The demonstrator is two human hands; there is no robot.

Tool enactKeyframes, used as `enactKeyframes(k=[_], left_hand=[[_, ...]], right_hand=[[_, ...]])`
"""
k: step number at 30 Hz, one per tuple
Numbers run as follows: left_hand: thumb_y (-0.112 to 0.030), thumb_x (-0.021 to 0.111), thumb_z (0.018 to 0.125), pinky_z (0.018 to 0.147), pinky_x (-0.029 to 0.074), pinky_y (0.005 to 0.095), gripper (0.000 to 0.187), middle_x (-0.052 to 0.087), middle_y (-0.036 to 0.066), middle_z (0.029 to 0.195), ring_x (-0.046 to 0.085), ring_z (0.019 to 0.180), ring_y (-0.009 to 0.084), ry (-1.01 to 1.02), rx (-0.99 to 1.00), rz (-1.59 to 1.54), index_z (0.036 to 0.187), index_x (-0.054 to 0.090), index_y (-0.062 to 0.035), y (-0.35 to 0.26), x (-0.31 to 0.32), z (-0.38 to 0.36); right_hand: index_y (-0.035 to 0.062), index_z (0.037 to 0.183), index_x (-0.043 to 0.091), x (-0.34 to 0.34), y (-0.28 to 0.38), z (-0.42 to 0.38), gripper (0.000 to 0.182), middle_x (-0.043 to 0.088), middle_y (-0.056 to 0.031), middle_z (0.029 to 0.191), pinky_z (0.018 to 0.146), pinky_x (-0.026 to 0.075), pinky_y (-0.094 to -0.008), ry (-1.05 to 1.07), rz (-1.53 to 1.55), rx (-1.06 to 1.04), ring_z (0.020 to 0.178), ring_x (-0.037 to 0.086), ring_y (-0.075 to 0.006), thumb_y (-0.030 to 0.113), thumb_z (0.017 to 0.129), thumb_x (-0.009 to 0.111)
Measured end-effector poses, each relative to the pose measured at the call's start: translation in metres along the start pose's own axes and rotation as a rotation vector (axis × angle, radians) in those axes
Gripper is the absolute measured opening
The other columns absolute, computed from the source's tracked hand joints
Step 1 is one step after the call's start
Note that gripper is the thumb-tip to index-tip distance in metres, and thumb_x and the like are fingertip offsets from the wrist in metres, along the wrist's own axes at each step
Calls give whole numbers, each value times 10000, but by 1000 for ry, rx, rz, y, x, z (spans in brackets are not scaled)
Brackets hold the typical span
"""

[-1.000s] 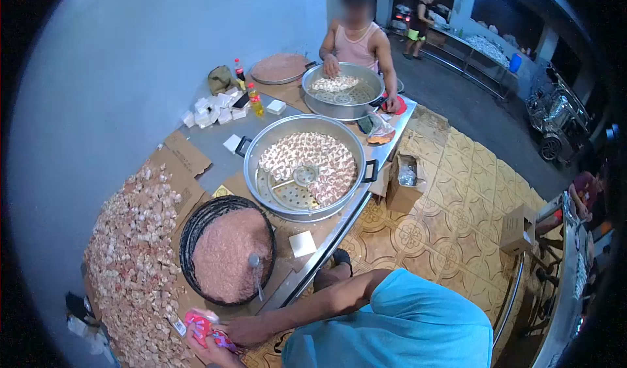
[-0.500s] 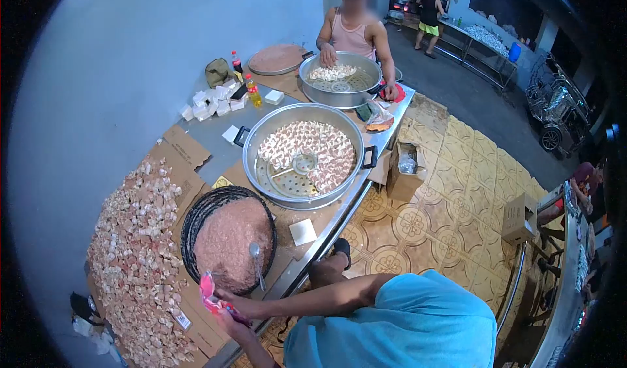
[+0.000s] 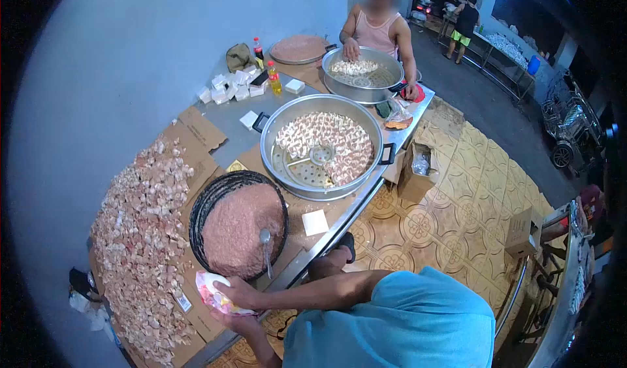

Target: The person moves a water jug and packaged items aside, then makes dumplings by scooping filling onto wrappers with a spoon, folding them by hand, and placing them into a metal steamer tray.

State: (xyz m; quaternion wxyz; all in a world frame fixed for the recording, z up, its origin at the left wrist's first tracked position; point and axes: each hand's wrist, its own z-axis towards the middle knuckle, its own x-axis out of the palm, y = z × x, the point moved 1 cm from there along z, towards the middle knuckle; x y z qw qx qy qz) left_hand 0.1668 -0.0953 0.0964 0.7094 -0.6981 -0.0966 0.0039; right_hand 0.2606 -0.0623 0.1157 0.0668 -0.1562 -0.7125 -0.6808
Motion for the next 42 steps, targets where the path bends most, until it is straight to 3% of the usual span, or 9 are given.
enactKeyframes(k=[3,5,9,15,24,29,33,38,42], left_hand=[[-318,458,955,942,486,410,483,588,179,1195,598,1091,295,-104,5,-210,1302,499,16,-4,6,1],[-209,567,887,908,493,417,421,632,169,1075,621,1024,281,34,223,626,1232,543,32,-7,-9,2],[-148,731,750,965,440,430,543,539,200,1227,523,1150,336,513,309,844,1245,563,-2,-55,-3,10],[-116,694,740,1042,379,488,526,549,217,1237,490,1188,408,79,544,913,1242,567,-24,-16,1,25],[-134,562,935,532,504,296,185,662,97,839,633,621,152,-491,17,377,1033,621,11,-40,-67,89],[-311,678,852,1053,340,546,433,571,262,1247,438,1273,437,-590,70,1529,1169,629,-20,-13,-109,131],[-260,610,842,815,520,468,296,676,227,755,677,812,400,-301,-4,1001,901,705,15,-6,-43,97],[-470,566,861,870,501,471,518,645,333,1034,650,994,426,-33,-532,1097,945,690,25,40,98,22],[-191,752,785,835,506,436,272,621,250,1014,631,936,393,-12,-181,1004,829,618,42,92,134,-5]], right_hand=[[-39,968,643,-8,3,5,514,675,-153,819,711,476,-400,50,-74,-18,739,602,-205,432,1006,439],[-23,949,634,-6,-6,6,510,689,-119,868,686,480,-397,147,-90,90,752,628,-214,426,1023,404],[38,1147,558,-10,-29,7,402,614,-83,1019,826,474,-370,179,30,82,925,586,-210,391,1032,405],[59,1331,493,-23,-23,-1,399,560,-87,1278,1043,436,-376,400,809,621,1185,543,-233,315,1045,384],[-32,987,650,-47,13,4,165,685,-105,911,804,557,-316,649,270,413,854,679,-184,123,979,593],[-3,937,627,-136,35,2,168,659,-63,813,696,519,-273,362,-239,141,757,636,-127,147,991,574],[-24,907,576,-236,36,-16,228,506,-111,624,548,403,-362,207,-650,-31,589,526,-161,186,979,525],[-39,829,570,-317,18,-12,372,556,-233,662,549,398,-448,154,-938,199,568,531,-346,296,989,543],[-6,895,602,-349,-26,-3,301,619,-234,763,615,468,-485,168,-890,51,682,619,-403,292,908,646]])
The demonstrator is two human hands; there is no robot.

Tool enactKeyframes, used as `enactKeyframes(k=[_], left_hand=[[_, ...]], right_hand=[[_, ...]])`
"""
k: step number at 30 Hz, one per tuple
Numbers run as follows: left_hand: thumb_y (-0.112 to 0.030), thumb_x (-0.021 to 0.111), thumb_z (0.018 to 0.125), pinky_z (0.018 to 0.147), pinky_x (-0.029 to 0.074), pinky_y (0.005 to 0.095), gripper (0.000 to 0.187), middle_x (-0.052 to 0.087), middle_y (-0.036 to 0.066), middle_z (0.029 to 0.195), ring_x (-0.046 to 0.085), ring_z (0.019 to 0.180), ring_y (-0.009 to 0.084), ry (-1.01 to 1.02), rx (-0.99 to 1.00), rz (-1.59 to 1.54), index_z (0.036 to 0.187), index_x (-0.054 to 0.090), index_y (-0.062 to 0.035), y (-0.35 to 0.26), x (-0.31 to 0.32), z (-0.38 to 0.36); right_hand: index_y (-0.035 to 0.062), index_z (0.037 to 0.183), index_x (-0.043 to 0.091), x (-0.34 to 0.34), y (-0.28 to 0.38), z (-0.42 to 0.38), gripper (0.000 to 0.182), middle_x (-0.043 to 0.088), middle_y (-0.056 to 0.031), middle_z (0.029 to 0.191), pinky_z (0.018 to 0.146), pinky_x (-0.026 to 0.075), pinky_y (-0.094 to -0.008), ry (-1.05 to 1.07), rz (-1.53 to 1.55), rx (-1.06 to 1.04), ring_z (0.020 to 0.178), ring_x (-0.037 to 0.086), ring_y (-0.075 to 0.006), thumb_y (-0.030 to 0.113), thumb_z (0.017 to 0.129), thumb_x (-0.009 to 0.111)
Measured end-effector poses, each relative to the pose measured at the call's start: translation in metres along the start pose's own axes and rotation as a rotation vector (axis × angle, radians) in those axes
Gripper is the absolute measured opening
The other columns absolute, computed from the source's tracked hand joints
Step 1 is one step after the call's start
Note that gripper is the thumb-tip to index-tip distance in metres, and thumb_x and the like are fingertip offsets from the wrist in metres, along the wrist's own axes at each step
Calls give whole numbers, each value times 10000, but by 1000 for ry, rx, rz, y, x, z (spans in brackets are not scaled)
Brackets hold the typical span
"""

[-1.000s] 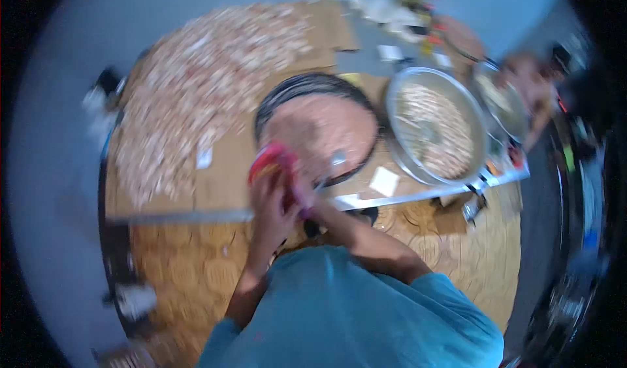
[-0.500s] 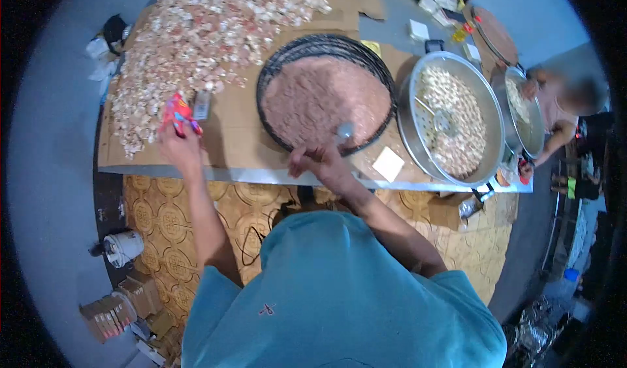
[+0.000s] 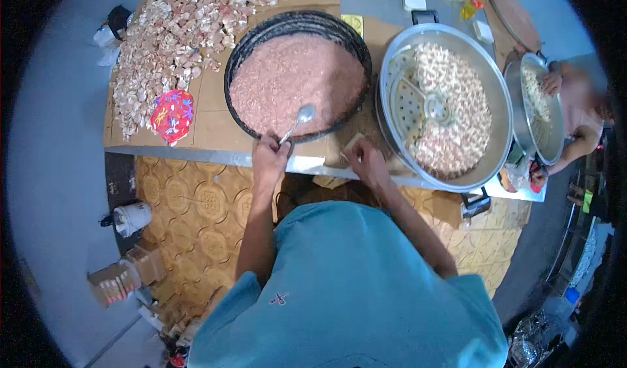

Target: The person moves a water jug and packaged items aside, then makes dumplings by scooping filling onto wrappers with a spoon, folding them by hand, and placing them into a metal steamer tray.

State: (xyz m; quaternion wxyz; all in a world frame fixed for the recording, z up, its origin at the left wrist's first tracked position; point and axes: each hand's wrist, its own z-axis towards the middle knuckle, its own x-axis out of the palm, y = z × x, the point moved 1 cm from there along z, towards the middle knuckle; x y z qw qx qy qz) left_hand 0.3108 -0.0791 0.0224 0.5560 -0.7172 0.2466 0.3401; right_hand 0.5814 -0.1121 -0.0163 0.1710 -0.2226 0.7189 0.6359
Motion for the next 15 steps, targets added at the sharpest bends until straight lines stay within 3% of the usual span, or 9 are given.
enactKeyframes(k=[1,3,5,6,8,9,11,13,15], left_hand=[[-66,737,757,831,509,438,179,615,212,932,625,897,390,7,-62,-26,842,617,35,-2,8,1],[-50,718,757,833,510,439,163,614,211,928,623,896,391,-52,32,-9,857,622,35,-12,14,8],[4,656,760,854,510,440,175,631,236,950,633,925,407,-90,140,38,933,668,27,-30,10,12],[4,656,760,854,510,440,175,631,236,950,633,925,407,-93,150,34,933,668,27,-38,3,13],[-13,638,776,862,510,435,244,646,258,1004,645,961,412,32,220,127,1006,718,-23,-53,-13,17],[-58,640,786,866,511,432,260,652,266,1049,653,992,400,128,95,191,1023,744,-75,-71,-32,18],[-83,649,788,852,514,439,256,654,269,1037,656,975,400,93,73,161,1024,746,-85,-82,-62,20],[-149,663,800,803,525,460,212,666,265,980,667,913,403,16,97,184,985,751,-96,-77,-75,23],[-157,656,801,763,533,473,172,678,238,925,673,860,405,95,177,352,934,752,-106,-51,-62,31]], right_hand=[[10,957,600,-3,6,1,294,643,-230,881,693,507,-489,73,-81,75,787,642,-413,283,873,673],[8,977,591,-6,12,4,289,644,-229,966,748,520,-488,21,-243,-104,869,636,-423,267,876,668],[30,958,621,16,-28,17,267,649,-198,904,720,502,-486,37,-345,-104,840,634,-403,206,799,744],[26,959,620,22,-40,19,259,648,-200,902,730,503,-485,73,-437,-159,841,632,-408,190,797,737],[11,942,626,6,-8,18,231,652,-213,884,746,507,-473,199,-191,16,845,643,-398,168,798,713],[11,942,626,1,1,20,231,652,-213,884,746,507,-473,180,-188,16,845,643,-398,168,798,713],[2,906,637,-2,9,19,232,663,-220,884,759,512,-457,207,-183,154,857,654,-384,187,791,718],[9,887,657,-2,12,12,229,675,-211,892,766,516,-445,185,-137,183,865,664,-370,207,787,713],[26,920,677,11,1,10,211,679,-203,904,775,520,-447,14,-183,126,871,668,-365,204,806,685]])
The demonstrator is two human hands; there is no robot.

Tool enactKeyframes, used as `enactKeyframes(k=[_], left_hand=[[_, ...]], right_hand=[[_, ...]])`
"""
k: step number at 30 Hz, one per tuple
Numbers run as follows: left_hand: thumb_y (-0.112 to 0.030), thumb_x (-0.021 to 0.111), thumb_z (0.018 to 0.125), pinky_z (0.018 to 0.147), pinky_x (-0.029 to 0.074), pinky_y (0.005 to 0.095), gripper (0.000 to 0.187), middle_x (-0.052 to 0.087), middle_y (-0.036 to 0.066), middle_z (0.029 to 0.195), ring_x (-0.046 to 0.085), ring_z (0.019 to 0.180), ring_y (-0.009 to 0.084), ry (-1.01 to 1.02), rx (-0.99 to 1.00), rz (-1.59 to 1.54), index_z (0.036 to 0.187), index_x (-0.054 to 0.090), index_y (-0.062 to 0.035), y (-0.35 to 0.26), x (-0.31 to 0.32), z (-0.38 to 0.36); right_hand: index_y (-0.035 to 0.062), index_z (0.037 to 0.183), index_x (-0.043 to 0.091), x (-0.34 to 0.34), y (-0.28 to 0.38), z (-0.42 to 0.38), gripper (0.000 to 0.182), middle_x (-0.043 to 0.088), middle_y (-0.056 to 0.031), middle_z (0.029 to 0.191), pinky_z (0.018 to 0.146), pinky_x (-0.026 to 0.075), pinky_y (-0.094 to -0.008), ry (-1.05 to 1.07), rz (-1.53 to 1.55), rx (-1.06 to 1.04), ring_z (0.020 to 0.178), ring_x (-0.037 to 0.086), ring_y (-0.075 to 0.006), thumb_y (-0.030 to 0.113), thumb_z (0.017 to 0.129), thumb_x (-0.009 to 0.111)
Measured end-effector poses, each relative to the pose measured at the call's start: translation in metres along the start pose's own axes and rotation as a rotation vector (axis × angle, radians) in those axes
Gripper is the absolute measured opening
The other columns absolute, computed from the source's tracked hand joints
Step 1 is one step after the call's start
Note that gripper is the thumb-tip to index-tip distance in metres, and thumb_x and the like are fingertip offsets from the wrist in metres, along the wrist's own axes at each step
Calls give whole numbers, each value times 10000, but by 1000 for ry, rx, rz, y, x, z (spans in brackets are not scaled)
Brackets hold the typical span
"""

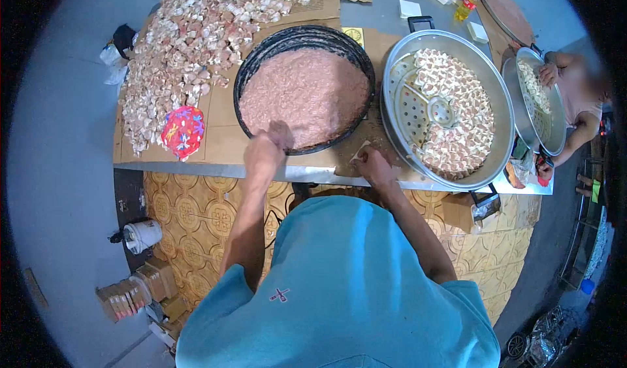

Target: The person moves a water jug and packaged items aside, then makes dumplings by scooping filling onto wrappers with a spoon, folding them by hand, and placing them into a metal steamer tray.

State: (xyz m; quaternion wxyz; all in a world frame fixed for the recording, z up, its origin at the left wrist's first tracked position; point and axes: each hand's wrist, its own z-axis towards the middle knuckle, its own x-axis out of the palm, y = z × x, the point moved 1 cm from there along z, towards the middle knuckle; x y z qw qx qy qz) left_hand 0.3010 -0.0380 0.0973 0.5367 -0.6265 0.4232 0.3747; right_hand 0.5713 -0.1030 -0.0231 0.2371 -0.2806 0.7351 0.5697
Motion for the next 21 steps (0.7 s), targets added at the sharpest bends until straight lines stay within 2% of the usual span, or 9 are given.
enactKeyframes(k=[2,4,11,13,14,15,18,20,21], left_hand=[[-148,629,803,739,539,480,155,683,216,895,678,834,398,3,54,-34,896,751,-121,10,6,-12],[-162,670,755,771,547,399,179,709,178,898,696,844,343,235,-43,75,903,768,-135,12,-1,-8],[-170,660,748,766,552,422,181,712,171,897,698,841,347,129,-48,42,893,759,-129,9,-10,6],[-171,654,756,767,552,438,168,706,183,893,693,845,362,161,-14,-18,877,759,-120,8,-2,-5],[-171,654,756,767,552,438,168,706,183,893,693,845,362,162,-20,-19,877,759,-120,10,5,-4],[-162,639,766,772,551,450,163,705,186,882,686,847,384,156,-39,38,873,757,-126,9,11,0],[-165,625,783,775,548,469,166,695,212,870,674,826,423,105,45,53,882,744,-103,7,25,5],[-177,630,792,767,551,463,166,694,217,877,676,823,418,86,51,17,871,746,-87,11,39,4],[-181,641,795,757,553,437,166,697,209,870,685,827,392,153,18,-85,868,764,-97,6,30,4]], right_hand=[[5,996,669,0,5,-5,254,673,-236,926,798,513,-475,34,77,58,918,651,-411,192,825,650],[21,986,682,-1,4,-7,225,676,-229,931,781,513,-478,62,65,105,912,657,-410,188,841,635],[25,967,689,-3,-5,-9,197,668,-224,885,737,510,-452,-142,140,-67,832,659,-395,173,875,596],[5,952,683,-10,1,-22,216,668,-221,867,708,506,-410,-215,301,-15,772,661,-346,195,891,602],[-16,926,663,-11,6,-24,241,673,-149,829,702,493,-355,-304,345,-8,750,647,-246,218,903,615],[-16,926,663,-12,5,-23,241,673,-149,829,702,493,-355,-298,344,-17,750,647,-246,218,903,615],[44,946,642,-10,1,-22,189,597,10,833,733,468,-284,-296,841,3,809,574,-115,227,950,597],[61,1006,623,-5,-9,-28,159,602,-4,910,764,485,-291,-180,1375,159,821,565,-114,211,971,582],[45,1086,594,-10,-2,-32,216,632,-51,1029,861,513,-347,-69,1582,202,918,612,-169,229,1003,518]])
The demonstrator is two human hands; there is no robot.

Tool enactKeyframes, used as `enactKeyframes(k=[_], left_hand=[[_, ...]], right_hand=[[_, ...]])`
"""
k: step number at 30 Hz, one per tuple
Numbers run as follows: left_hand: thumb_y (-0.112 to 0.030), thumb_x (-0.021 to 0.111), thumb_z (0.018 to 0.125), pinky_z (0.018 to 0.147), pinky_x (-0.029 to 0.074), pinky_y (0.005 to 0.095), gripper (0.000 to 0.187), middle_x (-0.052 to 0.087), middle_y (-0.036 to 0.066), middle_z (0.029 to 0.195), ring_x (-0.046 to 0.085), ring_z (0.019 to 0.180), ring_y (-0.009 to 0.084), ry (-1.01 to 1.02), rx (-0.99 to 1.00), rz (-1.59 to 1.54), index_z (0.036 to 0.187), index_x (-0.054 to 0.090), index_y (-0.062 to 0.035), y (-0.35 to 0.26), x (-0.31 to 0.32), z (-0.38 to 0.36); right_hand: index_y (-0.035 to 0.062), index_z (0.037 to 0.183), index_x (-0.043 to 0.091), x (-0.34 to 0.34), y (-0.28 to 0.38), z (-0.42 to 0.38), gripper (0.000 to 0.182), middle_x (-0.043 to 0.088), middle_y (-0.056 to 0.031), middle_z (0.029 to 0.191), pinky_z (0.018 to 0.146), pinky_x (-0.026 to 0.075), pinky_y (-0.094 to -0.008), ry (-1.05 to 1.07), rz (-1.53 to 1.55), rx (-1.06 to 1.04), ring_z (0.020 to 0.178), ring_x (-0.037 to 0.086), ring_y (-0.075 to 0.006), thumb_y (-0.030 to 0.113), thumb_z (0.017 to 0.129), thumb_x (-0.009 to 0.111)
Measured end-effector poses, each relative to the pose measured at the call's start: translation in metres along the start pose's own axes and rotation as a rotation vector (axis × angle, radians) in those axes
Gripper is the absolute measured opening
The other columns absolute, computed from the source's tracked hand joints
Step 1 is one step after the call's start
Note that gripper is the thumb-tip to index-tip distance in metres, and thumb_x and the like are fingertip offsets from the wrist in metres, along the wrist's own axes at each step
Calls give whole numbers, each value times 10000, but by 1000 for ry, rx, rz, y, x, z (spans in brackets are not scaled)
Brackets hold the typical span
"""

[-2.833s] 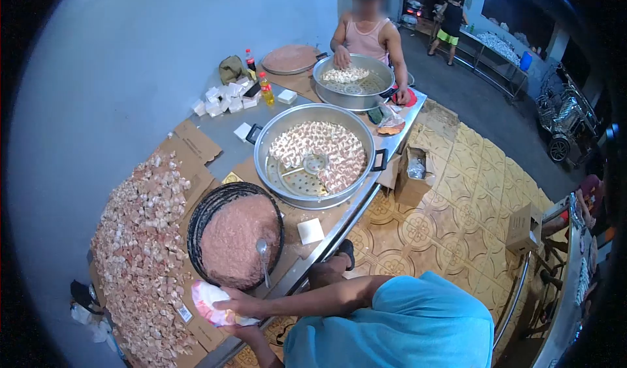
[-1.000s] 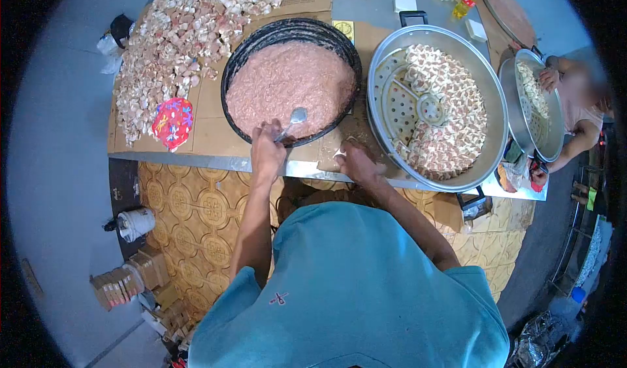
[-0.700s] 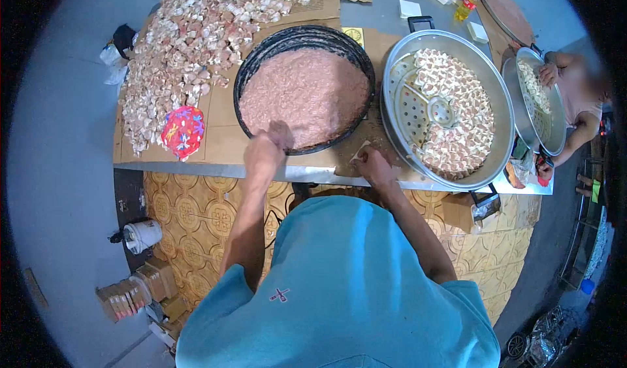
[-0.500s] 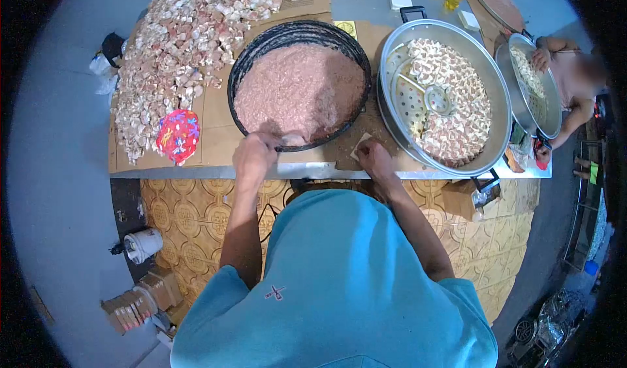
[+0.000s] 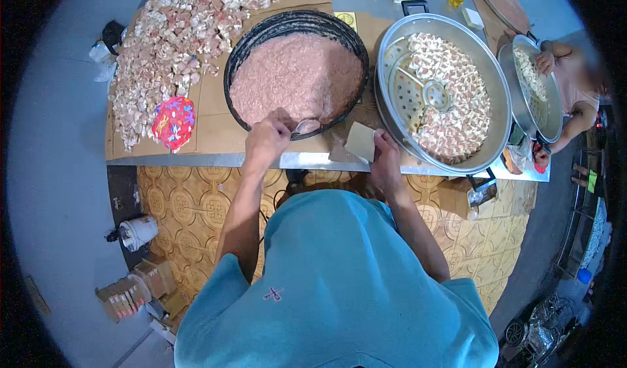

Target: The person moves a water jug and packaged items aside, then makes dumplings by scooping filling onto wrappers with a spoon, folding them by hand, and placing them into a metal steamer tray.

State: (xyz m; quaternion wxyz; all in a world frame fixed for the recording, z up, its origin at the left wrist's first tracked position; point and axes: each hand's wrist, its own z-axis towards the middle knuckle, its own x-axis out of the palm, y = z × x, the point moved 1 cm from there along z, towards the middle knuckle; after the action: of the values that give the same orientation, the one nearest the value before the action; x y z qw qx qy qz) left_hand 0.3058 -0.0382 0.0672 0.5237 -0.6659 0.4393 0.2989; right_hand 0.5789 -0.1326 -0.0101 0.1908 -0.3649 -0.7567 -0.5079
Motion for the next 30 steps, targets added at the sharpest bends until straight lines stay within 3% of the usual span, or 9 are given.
enactKeyframes(k=[4,13,15,16,20,21,23,27,30], left_hand=[[-140,684,777,718,546,394,163,702,200,830,700,778,349,-121,49,-216,904,776,-93,-4,-17,-12],[-13,677,762,671,507,313,154,676,132,803,665,716,243,-186,440,-417,892,759,-32,-68,-28,-56],[-15,676,757,680,511,308,159,679,129,800,667,728,239,-168,398,-438,892,759,-29,-52,-9,-49],[-23,689,763,690,508,303,163,681,129,808,664,741,236,-149,349,-463,910,760,-24,-46,-10,-47],[-12,699,763,721,516,324,151,696,135,864,675,782,270,-260,79,-332,901,761,-21,-18,-10,-25],[-15,693,769,760,528,347,163,700,161,920,688,835,294,-350,71,-109,920,753,-20,1,9,-12],[-16,624,747,797,541,393,207,702,189,992,692,851,338,-379,227,-263,909,753,-19,11,35,1],[-120,659,845,744,523,342,210,707,188,841,702,805,260,-127,389,-593,993,714,18,-75,30,-31],[-92,643,898,583,521,309,193,704,167,789,675,629,196,23,270,-503,1035,710,25,-105,-3,-42]], right_hand=[[16,1218,560,50,28,-18,377,642,-138,1197,1040,450,-431,12,214,243,1139,607,-277,295,1045,373],[5,1283,528,67,19,-16,365,635,-130,1248,1049,456,-423,81,234,245,1174,600,-255,235,1032,398],[29,1262,544,60,20,-11,334,638,-92,1255,1040,467,-426,210,430,139,1178,597,-239,217,1029,398],[47,1254,546,66,26,-14,312,626,-74,1282,1025,481,-427,-59,337,128,1182,594,-234,196,1025,396],[4,1396,411,51,40,-16,406,514,-160,1408,1102,428,-462,-14,333,-68,1302,506,-283,189,1040,348],[-1,1420,382,57,48,-17,425,500,-172,1418,1114,416,-467,8,335,-84,1315,494,-293,191,1042,343],[3,1427,372,71,57,-27,433,490,-162,1428,1134,381,-486,91,333,-102,1340,465,-276,196,1040,350],[18,1409,434,81,42,-12,465,548,-127,1374,1124,357,-410,241,250,-196,1308,490,-260,222,992,457],[10,1326,549,66,23,-14,371,560,-128,1348,1123,341,-362,245,-422,-95,1286,496,-241,74,969,470]])
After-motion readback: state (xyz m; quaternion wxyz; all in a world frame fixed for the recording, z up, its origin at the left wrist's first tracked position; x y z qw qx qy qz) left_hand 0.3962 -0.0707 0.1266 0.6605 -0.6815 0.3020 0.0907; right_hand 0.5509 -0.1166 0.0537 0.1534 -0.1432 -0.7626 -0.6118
